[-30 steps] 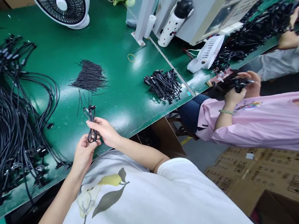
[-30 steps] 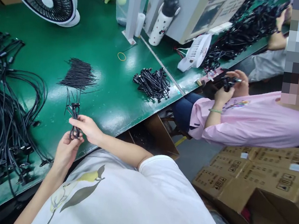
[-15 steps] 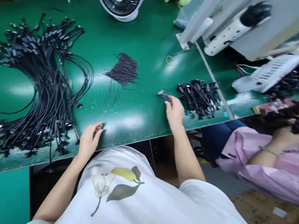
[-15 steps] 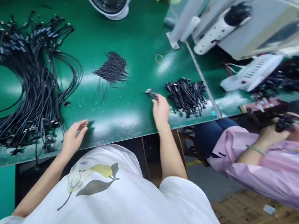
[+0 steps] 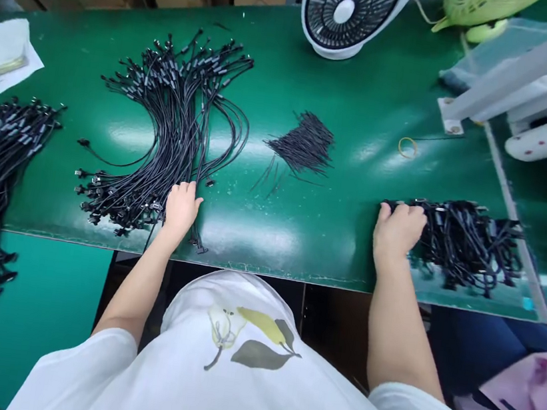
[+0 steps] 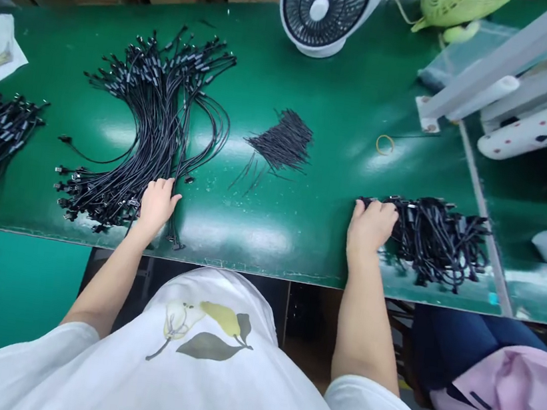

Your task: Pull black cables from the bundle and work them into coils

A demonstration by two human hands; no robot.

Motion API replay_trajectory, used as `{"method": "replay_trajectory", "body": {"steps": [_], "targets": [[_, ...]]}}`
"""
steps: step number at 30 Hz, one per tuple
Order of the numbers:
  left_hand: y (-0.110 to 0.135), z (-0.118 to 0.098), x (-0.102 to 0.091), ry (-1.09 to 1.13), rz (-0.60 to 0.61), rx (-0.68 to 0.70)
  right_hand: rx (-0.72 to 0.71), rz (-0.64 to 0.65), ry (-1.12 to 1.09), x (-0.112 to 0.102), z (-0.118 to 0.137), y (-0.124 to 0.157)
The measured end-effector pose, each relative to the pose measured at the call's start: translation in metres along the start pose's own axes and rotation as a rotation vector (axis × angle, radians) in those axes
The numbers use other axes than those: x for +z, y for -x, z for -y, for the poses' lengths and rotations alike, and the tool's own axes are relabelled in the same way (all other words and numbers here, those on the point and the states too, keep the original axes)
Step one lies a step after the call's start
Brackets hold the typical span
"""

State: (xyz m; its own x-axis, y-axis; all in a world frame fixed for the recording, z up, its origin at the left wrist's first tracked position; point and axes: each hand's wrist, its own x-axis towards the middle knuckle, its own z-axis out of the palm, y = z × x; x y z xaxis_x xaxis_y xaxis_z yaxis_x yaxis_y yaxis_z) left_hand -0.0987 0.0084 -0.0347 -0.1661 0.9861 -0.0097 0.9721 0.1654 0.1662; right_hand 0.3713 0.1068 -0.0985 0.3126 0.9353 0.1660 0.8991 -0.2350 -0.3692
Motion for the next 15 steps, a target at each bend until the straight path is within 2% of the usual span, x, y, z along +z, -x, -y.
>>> {"method": "replay_trajectory", "body": {"steps": [4,8,10,13,15], "targets": [[-0.016,-0.005,0.005,-0.081,-0.038,0.03,0.036,-0.047,0.057,-0.009,0.009,0.001],[-0.043,-0.011,0.007,-0.15,-0.011,0.039,-0.113,-0.096,0.046,-0.027,0.045,0.014],[-0.052,-0.01,0.005,-0.165,0.05,0.053,-0.256,0.01,-0.051,-0.029,0.076,0.024],[-0.053,-0.002,-0.002,-0.13,0.118,0.042,-0.49,0.301,-0.232,-0.018,0.137,0.045],[-0.047,0.004,-0.008,-0.029,0.101,-0.011,-0.659,0.475,-0.295,-0.006,0.184,0.064]]}}
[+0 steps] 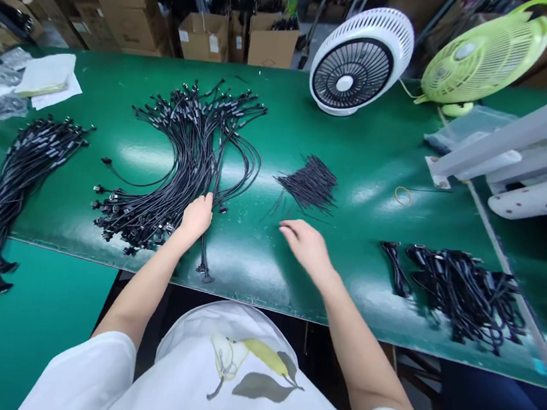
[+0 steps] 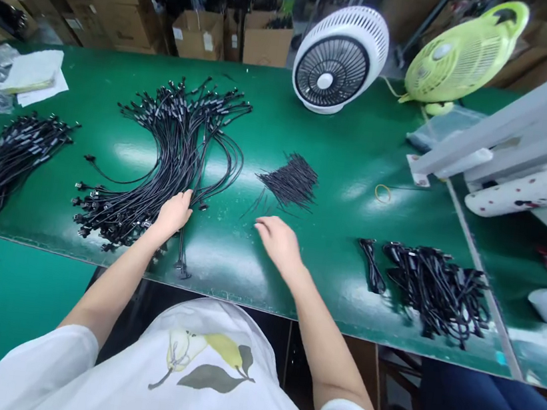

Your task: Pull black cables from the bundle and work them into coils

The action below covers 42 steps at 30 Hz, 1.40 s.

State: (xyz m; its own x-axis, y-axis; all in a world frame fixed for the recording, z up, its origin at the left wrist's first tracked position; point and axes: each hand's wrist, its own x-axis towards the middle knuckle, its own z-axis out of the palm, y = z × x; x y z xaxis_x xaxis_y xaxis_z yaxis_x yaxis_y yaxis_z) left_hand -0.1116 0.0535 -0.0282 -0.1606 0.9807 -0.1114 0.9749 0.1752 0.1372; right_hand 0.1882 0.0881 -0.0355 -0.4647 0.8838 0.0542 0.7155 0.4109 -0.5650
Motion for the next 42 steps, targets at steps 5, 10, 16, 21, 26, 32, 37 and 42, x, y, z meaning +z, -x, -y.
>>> {"method": "replay_trajectory", "body": {"steps": [5,10,16,21,26,32,37,42], "targets": [[0.026,0.001,-0.014,0.647,-0.019,-0.044,-0.391,0.065,0.092,0.052,0.094,-0.053],[0.067,0.008,-0.016,1.016,0.09,-0.039,-0.541,0.166,0.511,0.055,0.125,-0.113],[0.125,0.052,-0.021,1.189,0.123,-0.108,-0.577,0.176,0.586,0.028,0.111,-0.152],[0.144,0.05,-0.036,1.552,0.04,-0.21,-0.719,0.162,0.533,0.037,0.128,-0.134],[0.152,0.038,-0.061,1.759,0.168,-0.167,-0.858,0.192,0.421,0.049,0.141,-0.136],[0.165,0.071,-0.049,1.586,-0.013,-0.234,-0.34,0.053,0.5,0.0,0.12,-0.211],[0.15,0.107,-0.03,0.974,-0.294,-0.3,-0.388,0.048,0.47,-0.006,0.151,-0.238],[0.12,0.109,-0.054,0.328,-0.742,-0.252,-0.426,0.064,0.425,0.015,0.157,-0.24]]}}
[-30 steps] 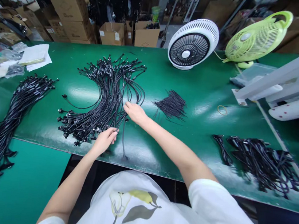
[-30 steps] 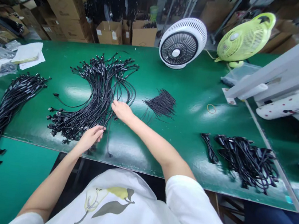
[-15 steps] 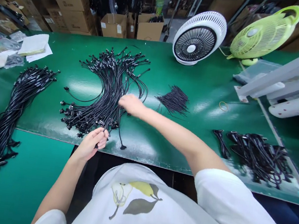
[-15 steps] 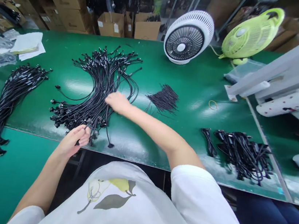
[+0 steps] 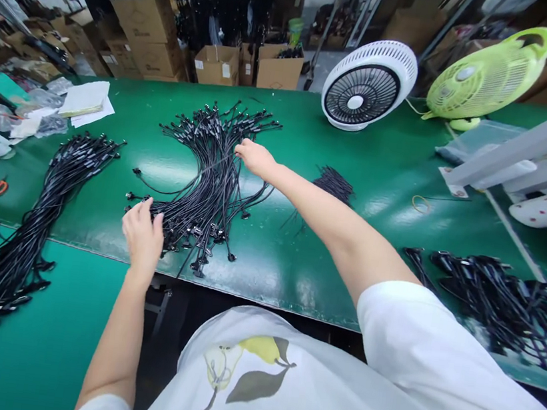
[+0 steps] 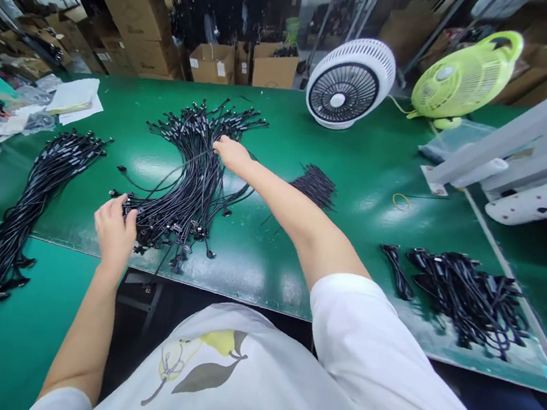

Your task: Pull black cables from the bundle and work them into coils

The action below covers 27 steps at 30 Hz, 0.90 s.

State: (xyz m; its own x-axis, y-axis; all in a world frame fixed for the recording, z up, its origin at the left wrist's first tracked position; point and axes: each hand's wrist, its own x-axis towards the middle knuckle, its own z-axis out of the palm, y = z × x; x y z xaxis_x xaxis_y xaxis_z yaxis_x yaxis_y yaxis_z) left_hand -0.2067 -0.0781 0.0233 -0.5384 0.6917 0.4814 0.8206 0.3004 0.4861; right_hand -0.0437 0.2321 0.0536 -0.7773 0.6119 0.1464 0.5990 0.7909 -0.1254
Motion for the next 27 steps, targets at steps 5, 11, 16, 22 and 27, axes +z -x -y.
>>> {"method": "replay_trajectory", "body": {"steps": [5,11,16,22,27], "targets": [[-0.024,-0.031,0.042,0.299,0.269,0.043,-0.079,-0.05,-0.114,0.027,-0.019,0.026],[-0.036,-0.059,0.062,0.258,0.123,0.08,-0.143,0.136,-0.054,0.057,-0.038,0.076],[-0.002,-0.059,0.08,0.056,0.549,0.42,-0.238,0.193,-0.015,0.074,-0.013,0.088],[0.029,-0.057,0.093,-0.033,0.62,0.542,-0.249,0.15,-0.02,0.069,0.007,0.073],[0.023,-0.06,0.076,0.079,0.484,0.524,-0.009,-0.134,-0.063,0.024,-0.006,0.052]]}}
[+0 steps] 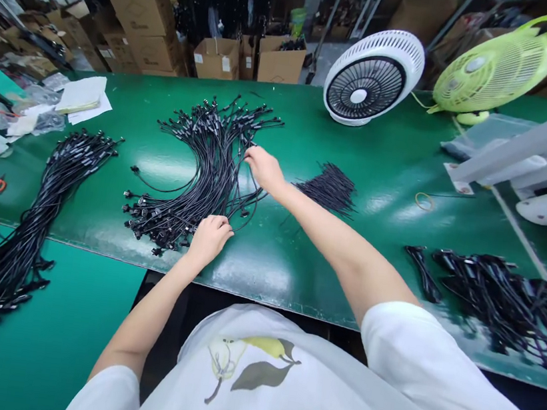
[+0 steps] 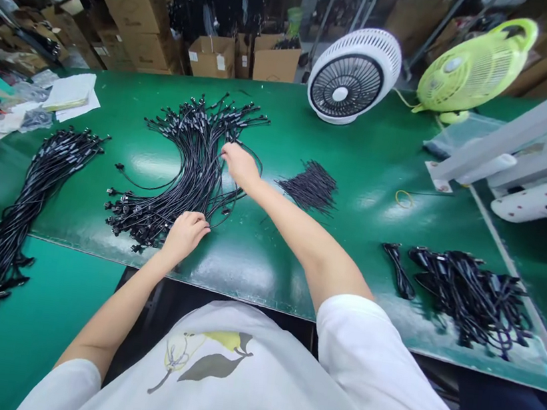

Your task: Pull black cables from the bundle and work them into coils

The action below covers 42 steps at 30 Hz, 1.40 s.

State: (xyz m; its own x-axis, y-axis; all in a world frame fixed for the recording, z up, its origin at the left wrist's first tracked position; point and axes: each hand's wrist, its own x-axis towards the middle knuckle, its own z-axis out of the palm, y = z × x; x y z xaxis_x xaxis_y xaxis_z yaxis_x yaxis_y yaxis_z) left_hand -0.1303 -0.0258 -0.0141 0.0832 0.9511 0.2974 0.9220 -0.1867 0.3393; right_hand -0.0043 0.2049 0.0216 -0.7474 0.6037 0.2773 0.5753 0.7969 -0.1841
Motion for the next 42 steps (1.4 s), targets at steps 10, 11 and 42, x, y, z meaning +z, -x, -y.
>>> {"method": "replay_trajectory", "body": {"steps": [10,11,42], "targets": [[-0.043,0.018,-0.026,0.738,0.189,-0.24,-0.12,-0.348,-0.343,-0.05,0.021,-0.005],[-0.046,0.02,-0.026,0.774,0.16,-0.251,-0.136,-0.352,-0.321,-0.051,0.017,-0.006],[0.035,0.017,-0.062,1.304,0.211,-0.605,0.149,-0.298,0.402,-0.146,0.016,0.065]]}}
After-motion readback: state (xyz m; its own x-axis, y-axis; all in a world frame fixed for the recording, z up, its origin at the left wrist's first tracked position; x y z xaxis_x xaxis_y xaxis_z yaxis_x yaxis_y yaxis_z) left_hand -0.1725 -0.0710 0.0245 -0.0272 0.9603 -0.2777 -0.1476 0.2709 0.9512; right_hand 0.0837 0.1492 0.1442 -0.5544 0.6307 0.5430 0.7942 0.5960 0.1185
